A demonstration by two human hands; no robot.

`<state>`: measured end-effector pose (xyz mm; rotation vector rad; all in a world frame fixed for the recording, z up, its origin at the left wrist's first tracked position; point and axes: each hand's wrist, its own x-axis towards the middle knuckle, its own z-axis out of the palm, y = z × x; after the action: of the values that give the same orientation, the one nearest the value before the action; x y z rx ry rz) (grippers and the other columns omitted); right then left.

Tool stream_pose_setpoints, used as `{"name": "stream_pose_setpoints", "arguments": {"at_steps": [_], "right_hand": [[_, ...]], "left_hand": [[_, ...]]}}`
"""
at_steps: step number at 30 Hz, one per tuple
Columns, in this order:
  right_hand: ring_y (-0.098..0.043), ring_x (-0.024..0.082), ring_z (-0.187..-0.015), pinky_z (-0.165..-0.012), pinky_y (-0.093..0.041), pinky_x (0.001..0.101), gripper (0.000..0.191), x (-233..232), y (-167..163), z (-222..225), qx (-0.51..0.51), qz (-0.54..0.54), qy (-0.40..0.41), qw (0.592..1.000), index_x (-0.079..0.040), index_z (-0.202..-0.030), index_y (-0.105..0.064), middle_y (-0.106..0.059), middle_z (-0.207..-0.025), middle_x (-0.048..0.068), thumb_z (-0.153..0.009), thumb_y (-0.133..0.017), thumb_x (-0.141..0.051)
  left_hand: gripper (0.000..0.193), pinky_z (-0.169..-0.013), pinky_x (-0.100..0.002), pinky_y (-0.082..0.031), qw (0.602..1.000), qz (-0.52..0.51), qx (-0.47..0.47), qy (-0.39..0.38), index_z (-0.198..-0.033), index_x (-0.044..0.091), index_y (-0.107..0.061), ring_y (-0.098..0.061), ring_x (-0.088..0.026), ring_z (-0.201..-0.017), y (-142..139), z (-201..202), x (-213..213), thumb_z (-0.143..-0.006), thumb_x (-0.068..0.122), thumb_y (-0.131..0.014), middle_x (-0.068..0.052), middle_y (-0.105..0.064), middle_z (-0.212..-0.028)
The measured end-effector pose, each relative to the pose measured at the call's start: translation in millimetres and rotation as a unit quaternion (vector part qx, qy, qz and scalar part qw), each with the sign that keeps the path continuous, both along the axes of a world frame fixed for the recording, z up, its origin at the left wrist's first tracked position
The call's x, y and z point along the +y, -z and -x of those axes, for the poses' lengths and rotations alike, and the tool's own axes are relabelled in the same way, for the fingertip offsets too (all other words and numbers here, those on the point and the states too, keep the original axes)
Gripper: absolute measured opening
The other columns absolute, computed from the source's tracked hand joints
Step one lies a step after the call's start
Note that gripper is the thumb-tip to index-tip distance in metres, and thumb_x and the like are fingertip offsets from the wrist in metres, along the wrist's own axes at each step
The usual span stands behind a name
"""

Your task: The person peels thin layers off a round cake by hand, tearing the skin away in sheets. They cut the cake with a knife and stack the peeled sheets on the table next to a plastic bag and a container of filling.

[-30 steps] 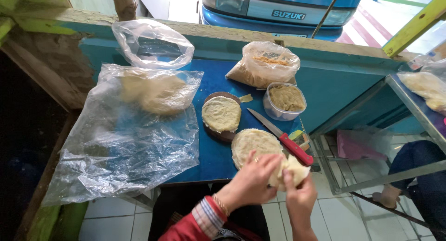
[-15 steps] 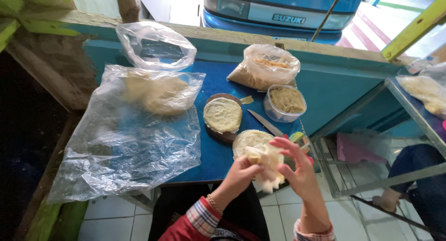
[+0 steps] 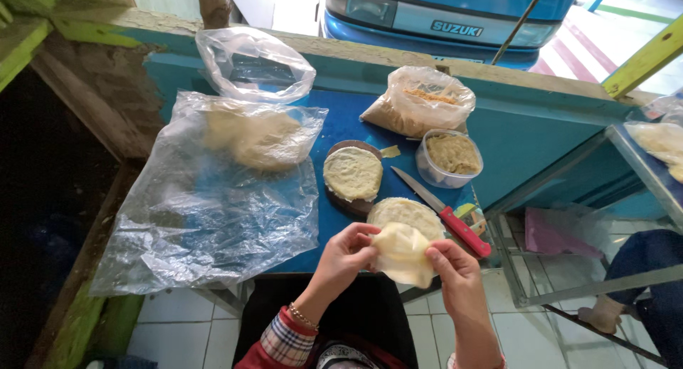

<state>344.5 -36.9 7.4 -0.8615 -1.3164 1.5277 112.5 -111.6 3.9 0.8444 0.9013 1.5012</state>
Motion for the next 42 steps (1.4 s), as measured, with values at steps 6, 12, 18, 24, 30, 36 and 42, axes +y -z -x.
{"name": "stream_pose_setpoints", "arguments": {"at_steps": [6, 12, 18, 24, 30, 36, 42], "right_hand": [[-0.069, 0.019, -0.097, -0.086, -0.056, 0.0336, 0.031, -23, -12, 32, 0.177, 0.159, -0.054, 0.97, -0.003, -0.108, -0.063, -0.072, -0.103, 0.009, -0.094, -0.06, -0.03], [-0.064, 0.016, -0.089, -0.075, -0.053, 0.0313, 0.03, -32, 3, 30, 0.006, -0.034, 0.012, 0.999, -0.003, -0.116, -0.057, -0.068, -0.1, 0.007, -0.092, -0.072, -0.013], [-0.068, 0.016, -0.092, -0.082, -0.055, 0.0325, 0.029, -27, 27, 8, 0.113, 0.023, 0.015, 0.993, 0.002, -0.114, -0.062, -0.071, -0.103, 0.01, -0.107, -0.061, -0.026], [-0.069, 0.018, -0.092, -0.081, -0.055, 0.0328, 0.043, -43, 41, 17, -0.014, 0.029, -0.042, 0.999, -0.003, -0.123, -0.062, -0.073, -0.103, 0.012, -0.094, -0.065, -0.035], [-0.066, 0.014, -0.101, -0.087, -0.056, 0.0286, 0.056, -50, 13, 30, -0.114, -0.209, -0.144, 0.96, 0.0, -0.134, -0.058, -0.068, -0.12, 0.009, -0.088, -0.076, -0.027], [-0.066, 0.012, -0.093, -0.081, -0.054, 0.0283, 0.029, -55, 12, 44, -0.047, 0.078, -0.256, 0.962, 0.001, -0.114, -0.066, -0.069, -0.102, 0.008, -0.089, -0.078, -0.008], [-0.063, 0.01, -0.086, -0.074, -0.05, 0.0245, 0.011, -19, 15, 37, 0.024, 0.014, -0.188, 0.982, -0.001, -0.099, -0.067, -0.067, -0.095, 0.004, -0.095, -0.073, -0.01]], "left_hand": [[0.014, -0.08, -0.033, -0.06, 0.961, 0.115, -0.246, 0.042, -0.102, 0.006, -0.066, -0.071, -0.014, -0.087, 9, -5, -17, -0.091, 0.013, -0.065, -0.004, -0.072, -0.095], [0.007, -0.083, -0.033, -0.056, 0.955, 0.054, -0.288, 0.034, -0.099, 0.011, -0.061, -0.068, -0.013, -0.09, 14, -26, -26, -0.101, 0.014, -0.067, -0.002, -0.068, -0.097], [0.018, -0.08, -0.032, -0.059, 0.942, 0.033, -0.333, -0.003, -0.098, 0.01, -0.06, -0.071, -0.013, -0.086, 11, -30, -36, -0.1, 0.027, -0.059, -0.002, -0.071, -0.093], [0.028, -0.058, -0.018, -0.044, 0.983, 0.035, -0.179, -0.032, -0.096, 0.008, -0.064, -0.057, -0.002, -0.067, 18, -22, -43, -0.106, 0.033, -0.058, 0.005, -0.064, -0.08], [0.023, -0.058, -0.019, -0.044, 0.999, 0.038, 0.026, 0.0, -0.092, 0.002, -0.07, -0.054, -0.001, -0.067, 9, -8, -55, -0.103, 0.022, -0.065, 0.005, -0.065, -0.076], [0.017, -0.061, -0.021, -0.051, 0.99, 0.065, 0.123, -0.019, -0.095, 0.0, -0.069, -0.06, -0.001, -0.071, -21, 3, -69, -0.097, 0.017, -0.069, 0.002, -0.07, -0.078], [0.014, -0.069, -0.022, -0.054, 0.996, 0.061, 0.049, 0.035, -0.099, -0.004, -0.07, -0.065, -0.005, -0.076, -17, 17, -57, -0.092, 0.007, -0.075, -0.001, -0.07, -0.084]]}}
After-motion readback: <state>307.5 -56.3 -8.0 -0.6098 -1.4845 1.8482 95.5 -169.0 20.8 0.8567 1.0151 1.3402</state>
